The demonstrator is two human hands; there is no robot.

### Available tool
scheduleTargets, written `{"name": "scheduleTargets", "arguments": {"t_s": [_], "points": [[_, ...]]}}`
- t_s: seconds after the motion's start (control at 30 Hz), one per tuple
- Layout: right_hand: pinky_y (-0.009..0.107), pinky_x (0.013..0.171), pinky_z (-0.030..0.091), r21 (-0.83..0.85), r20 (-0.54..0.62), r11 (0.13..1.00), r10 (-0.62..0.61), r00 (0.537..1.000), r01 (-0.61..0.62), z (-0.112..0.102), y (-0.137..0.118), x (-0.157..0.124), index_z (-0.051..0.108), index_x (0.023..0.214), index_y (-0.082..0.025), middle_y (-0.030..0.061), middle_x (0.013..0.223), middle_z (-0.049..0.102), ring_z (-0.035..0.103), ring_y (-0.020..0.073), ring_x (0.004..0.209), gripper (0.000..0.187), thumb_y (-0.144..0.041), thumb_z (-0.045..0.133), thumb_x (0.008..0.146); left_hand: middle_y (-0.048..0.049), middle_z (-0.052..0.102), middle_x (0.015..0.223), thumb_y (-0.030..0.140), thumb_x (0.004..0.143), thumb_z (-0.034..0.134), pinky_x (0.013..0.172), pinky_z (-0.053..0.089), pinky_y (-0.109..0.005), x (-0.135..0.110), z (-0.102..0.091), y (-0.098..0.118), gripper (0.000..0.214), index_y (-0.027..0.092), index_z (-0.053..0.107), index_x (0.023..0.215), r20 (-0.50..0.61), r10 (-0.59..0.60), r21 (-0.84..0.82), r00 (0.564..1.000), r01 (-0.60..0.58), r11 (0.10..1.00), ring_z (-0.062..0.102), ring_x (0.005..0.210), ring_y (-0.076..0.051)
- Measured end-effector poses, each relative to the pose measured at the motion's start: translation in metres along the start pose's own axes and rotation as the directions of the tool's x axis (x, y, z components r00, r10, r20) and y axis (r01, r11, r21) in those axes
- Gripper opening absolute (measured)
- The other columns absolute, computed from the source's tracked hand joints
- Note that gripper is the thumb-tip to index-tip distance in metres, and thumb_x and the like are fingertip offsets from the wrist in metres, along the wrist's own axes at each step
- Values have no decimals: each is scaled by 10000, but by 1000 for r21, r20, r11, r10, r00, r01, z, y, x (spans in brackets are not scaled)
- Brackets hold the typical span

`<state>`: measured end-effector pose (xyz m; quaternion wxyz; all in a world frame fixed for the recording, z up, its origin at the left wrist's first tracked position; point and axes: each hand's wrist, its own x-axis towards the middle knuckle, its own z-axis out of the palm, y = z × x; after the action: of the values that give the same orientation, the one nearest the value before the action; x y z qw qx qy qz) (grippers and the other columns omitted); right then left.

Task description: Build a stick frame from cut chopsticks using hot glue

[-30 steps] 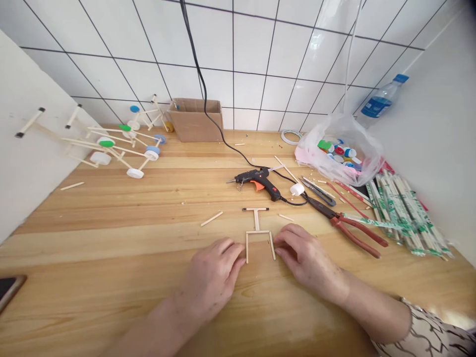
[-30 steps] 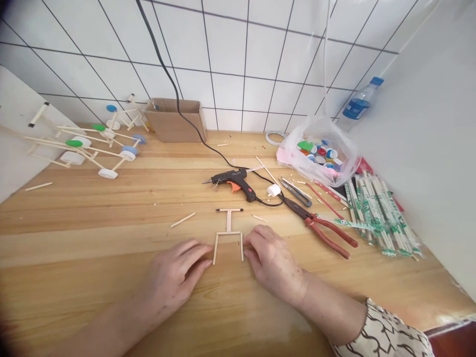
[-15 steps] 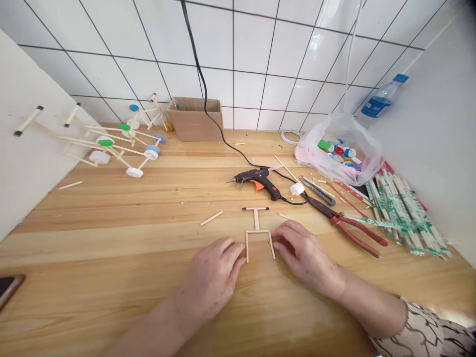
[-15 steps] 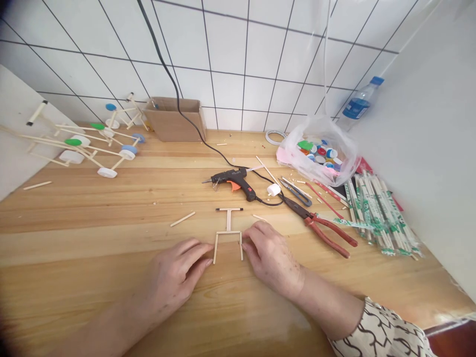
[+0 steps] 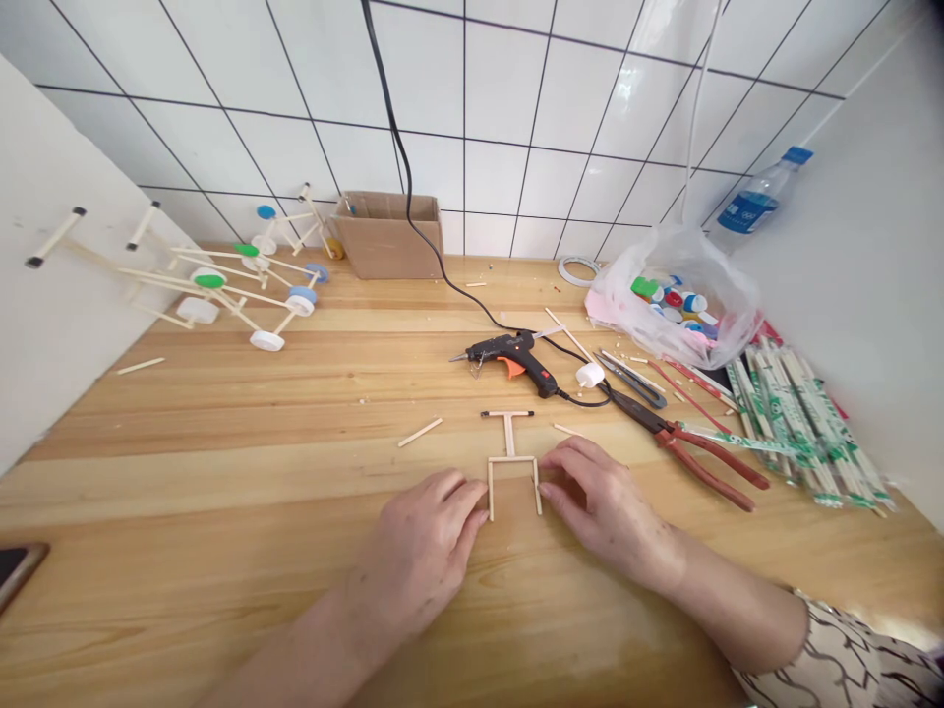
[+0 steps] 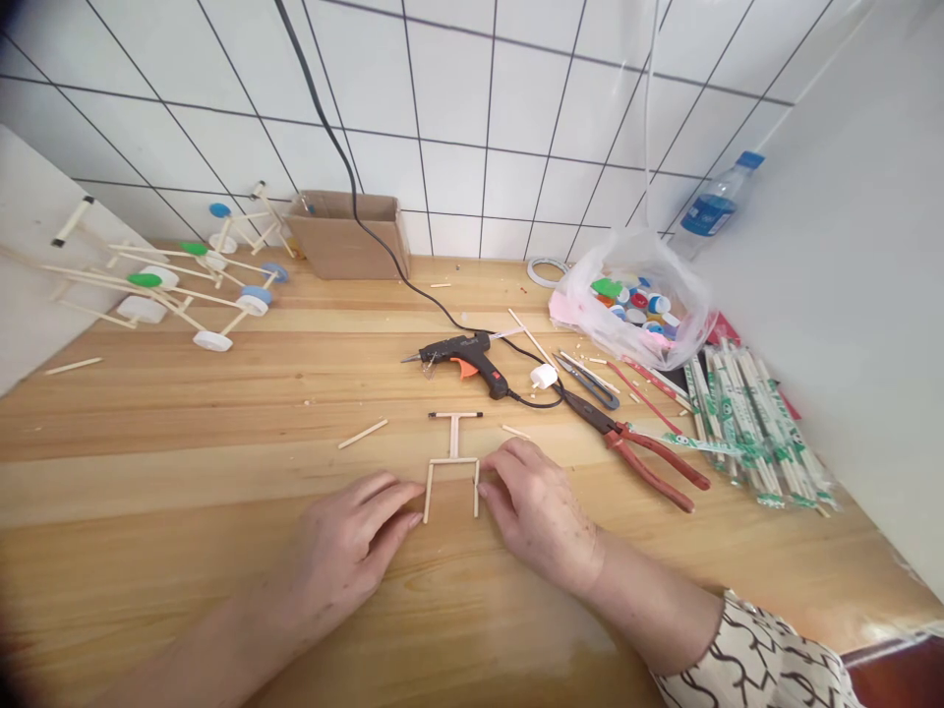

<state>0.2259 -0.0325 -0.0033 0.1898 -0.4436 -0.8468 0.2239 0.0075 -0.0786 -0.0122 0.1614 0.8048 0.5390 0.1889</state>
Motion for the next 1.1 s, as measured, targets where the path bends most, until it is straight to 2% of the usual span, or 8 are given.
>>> {"name": "scheduleTargets", "arguments": {"t_s": [0.23,1.1], "points": [[377,732,495,-85,-44,996,-2,999,-2,5,-3,-1,571,921,-184,89,899,602,566,226,835,124,-237,599,811,-30,633,832,173,896,436,645,468,-274,-2,1,0,166,208,598,914,-3,-5,-2,1000,5,1000,608,735,-175],[372,732,482,-66,-29,997,35,999,-37,3,-8,-1,554,924,-179,79,902,596,563,232,851,113,-165,553,812,-25,622,828,146,888,444,643,450,-290,-1,0,0,162,204,591,919,1,-8,-28,1000,8,1000,598,739,-189]]}}
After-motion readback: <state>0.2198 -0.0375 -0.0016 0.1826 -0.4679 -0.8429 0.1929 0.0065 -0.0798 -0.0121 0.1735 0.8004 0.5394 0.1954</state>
